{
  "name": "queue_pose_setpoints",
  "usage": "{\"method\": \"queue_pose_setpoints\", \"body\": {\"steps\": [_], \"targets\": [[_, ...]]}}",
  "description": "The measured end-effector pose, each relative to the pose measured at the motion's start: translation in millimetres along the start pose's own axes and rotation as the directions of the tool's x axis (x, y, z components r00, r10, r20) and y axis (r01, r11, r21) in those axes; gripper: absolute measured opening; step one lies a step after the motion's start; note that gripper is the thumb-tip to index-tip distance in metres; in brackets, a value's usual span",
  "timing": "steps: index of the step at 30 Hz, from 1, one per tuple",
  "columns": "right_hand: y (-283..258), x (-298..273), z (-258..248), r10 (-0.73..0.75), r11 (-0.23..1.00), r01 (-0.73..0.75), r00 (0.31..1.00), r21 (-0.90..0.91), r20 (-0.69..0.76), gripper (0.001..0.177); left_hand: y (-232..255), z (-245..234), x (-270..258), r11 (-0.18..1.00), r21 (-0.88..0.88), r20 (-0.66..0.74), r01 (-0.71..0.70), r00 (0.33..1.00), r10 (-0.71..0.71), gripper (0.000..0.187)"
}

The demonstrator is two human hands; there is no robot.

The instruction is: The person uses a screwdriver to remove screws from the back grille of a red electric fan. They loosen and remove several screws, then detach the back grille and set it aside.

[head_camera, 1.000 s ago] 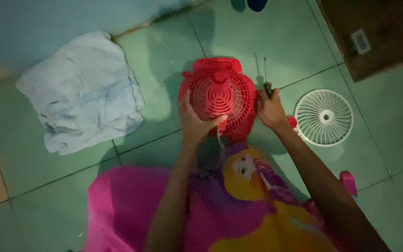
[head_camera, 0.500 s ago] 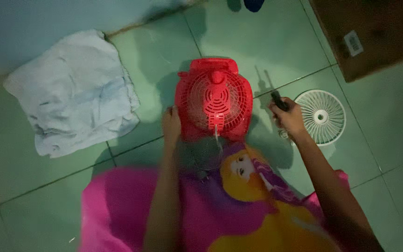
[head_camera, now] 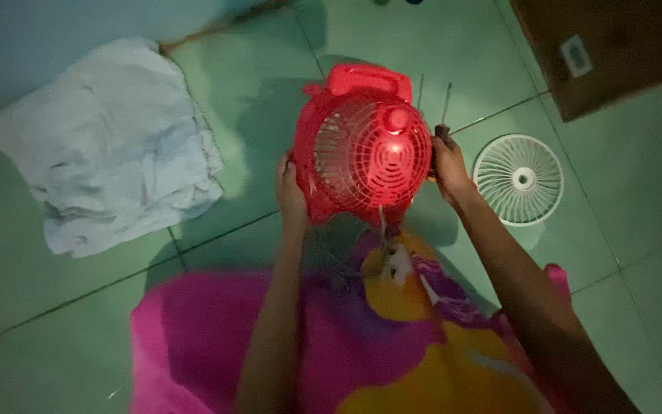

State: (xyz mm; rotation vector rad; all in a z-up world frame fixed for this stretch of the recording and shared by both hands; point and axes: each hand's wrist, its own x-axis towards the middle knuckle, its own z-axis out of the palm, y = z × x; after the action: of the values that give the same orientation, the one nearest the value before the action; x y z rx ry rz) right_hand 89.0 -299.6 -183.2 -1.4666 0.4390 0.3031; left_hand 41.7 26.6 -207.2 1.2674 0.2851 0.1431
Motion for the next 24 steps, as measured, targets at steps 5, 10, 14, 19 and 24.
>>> {"method": "queue_pose_setpoints", "body": {"steps": [5,10,14,19,24], "targets": [[-3.7,-36.5,-13.6,-0.1,0.984,0.116,0.988,0.134,-0.121,0.039,15.7,24.5,2.9,0.99,0.14,0.056,-0.001,0.998,-0.007,0.054],[-8.9,-49.7,-23.5,-0.176,0.956,0.199,0.977,0.217,-0.12,0.038,24.9,44.3,9.6,0.997,-0.052,0.139,0.056,0.989,-0.048,0.055],[-6.3,-49.6,-20.8,-0.183,0.954,0.21,0.973,0.213,-0.141,0.035,35.7,44.5,10.9,1.0,0.011,0.159,-0.016,0.987,0.014,0.061],[-11.6,-47.7,-10.5,-0.196,0.969,0.211,0.973,0.131,-0.121,0.026,44.9,30.3,11.0,0.98,0.158,0.051,0.123,0.99,-0.133,0.078],[-32.1,-37.2,2.0,-0.199,0.977,0.203,0.977,0.059,-0.079,0.028,30.4,9.4,9.9,0.924,0.381,-0.011,0.031,1.0,-0.029,0.084]]}}
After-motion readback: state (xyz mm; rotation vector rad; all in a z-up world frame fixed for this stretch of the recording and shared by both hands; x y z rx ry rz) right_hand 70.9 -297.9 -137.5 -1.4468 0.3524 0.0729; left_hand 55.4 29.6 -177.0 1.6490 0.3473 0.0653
